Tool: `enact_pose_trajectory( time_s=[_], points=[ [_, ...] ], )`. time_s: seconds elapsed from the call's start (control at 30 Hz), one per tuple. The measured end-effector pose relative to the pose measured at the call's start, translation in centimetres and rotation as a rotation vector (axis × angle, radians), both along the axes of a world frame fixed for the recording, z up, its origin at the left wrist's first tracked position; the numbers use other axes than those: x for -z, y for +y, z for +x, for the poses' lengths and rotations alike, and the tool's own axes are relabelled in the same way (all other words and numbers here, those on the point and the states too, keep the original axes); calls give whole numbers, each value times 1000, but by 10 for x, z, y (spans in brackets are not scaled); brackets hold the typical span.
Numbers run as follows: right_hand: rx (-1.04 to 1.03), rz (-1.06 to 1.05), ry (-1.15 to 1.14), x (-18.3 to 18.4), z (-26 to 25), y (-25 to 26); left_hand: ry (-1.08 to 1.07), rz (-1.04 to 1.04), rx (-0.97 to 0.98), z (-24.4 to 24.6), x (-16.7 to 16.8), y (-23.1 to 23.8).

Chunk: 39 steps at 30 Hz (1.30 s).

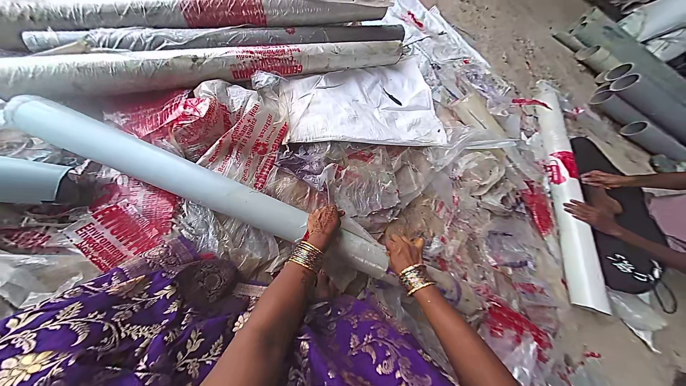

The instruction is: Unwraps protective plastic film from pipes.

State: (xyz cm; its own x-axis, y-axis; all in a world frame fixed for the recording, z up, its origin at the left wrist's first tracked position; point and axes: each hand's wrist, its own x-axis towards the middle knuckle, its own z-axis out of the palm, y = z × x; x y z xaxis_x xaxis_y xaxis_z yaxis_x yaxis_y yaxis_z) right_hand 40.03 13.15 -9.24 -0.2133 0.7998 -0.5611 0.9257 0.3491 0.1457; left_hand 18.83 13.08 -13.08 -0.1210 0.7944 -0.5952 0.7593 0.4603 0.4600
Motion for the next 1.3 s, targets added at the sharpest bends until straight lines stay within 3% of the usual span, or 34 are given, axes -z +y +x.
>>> enact_pose_trajectory(
  time_s=[0.1,0.3,0.53,0.7,0.97,1.13,1.3],
  points=[
    [88,-2,-56,-11,5,8,5,0,1,1,-1,2],
    [-5,153,217,3,-26,2,19,35,6,1,4,1],
    [-82,380,444,29,-10,-11,25,37,0,3,5,-1],
    [-48,249,292,20,-23,-7,35,52,10,2,6,-3],
    [-8,96,74,5,5,2,22,28,6,2,6,-2],
    [-57,262,262,8,-19,-3,26,41,-3,3,7,-1],
    [7,118,142,7,4,0,15,12,-3,1,4,-2]
  ],
)
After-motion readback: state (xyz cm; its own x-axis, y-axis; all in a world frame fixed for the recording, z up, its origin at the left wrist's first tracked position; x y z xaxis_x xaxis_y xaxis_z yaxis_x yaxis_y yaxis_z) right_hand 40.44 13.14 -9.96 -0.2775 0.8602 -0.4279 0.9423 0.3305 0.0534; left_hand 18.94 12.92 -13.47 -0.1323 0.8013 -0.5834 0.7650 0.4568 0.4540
